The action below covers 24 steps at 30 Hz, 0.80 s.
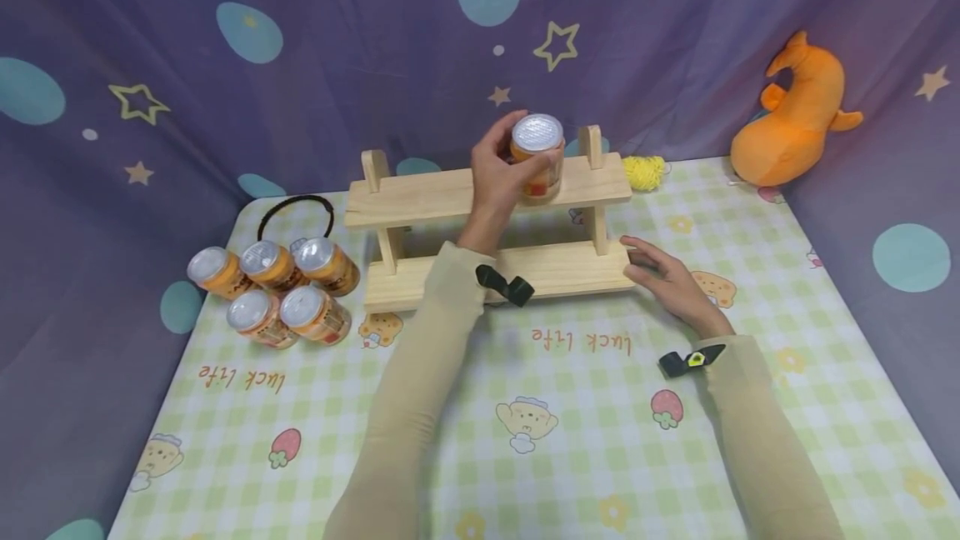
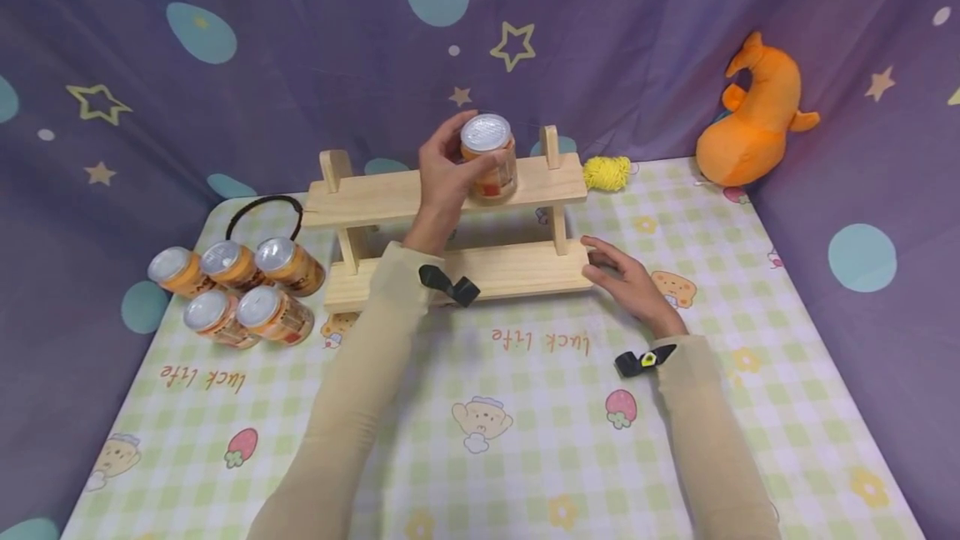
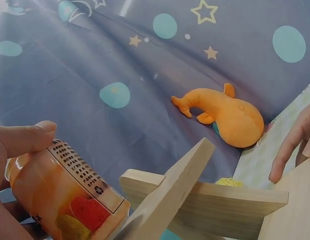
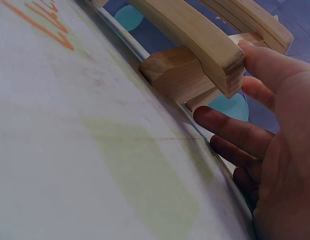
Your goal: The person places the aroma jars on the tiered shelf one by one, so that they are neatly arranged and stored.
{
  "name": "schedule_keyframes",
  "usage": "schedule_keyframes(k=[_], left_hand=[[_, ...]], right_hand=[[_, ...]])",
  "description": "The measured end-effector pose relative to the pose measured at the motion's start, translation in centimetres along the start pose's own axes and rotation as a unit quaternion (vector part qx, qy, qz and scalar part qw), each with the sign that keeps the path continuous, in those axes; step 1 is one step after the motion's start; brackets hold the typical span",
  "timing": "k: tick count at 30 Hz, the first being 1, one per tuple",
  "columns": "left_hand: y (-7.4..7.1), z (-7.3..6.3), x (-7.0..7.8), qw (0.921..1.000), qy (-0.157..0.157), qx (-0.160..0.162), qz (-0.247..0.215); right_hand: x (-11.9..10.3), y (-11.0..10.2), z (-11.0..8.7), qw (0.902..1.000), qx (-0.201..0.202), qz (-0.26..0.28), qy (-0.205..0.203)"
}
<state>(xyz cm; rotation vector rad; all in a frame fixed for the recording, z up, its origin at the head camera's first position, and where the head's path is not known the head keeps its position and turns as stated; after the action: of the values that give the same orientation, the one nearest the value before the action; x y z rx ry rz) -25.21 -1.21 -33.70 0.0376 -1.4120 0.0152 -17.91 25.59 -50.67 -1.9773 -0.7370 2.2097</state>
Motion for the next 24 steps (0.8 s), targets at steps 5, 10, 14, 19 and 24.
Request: schedule_keyframes(k=[5,10,14,19,24], left_hand=[[0.4,0.3,-0.5,1.0,-0.001,0.004,-0.003],[0.7,0.5,-0.7,1.0,-0.001,0.002,-0.004],[0.9,0.6,-0.9,1.0,-0.004,0.008,-0.004],[1.1,0.7,-0.9,1.0,-0.009,0.004,0.0],[1.1,0.6,-0.8,0.9997,-0.008,-0.004,0.023]], right_hand=[[0.0,0.0,-0.1,1.0,-0.002,-0.001,0.006],[0.0,0.0,-0.1,1.0,0.0,0.0,0.005],[0.0,0.0,-0.1,1.0,0.0,0.002,-0.003],[0.1,0.0,0.0,1.0,-0.001,0.003,-0.003],[0.1,0.0,0.0,1.0,0.0,0.004,-0.002]])
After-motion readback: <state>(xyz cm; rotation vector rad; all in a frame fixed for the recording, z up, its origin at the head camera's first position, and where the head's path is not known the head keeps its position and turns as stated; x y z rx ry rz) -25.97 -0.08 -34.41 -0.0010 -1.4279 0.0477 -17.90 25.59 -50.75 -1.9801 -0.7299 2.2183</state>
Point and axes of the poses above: each hand's wrist, its own z-axis towards the middle knuckle, its own y-axis out of the palm, x = y × z, the point moved 1 cm from there along z, towards the middle knuckle, and after that the axes turned 5 degrees about -y, right-handed, at the moved point
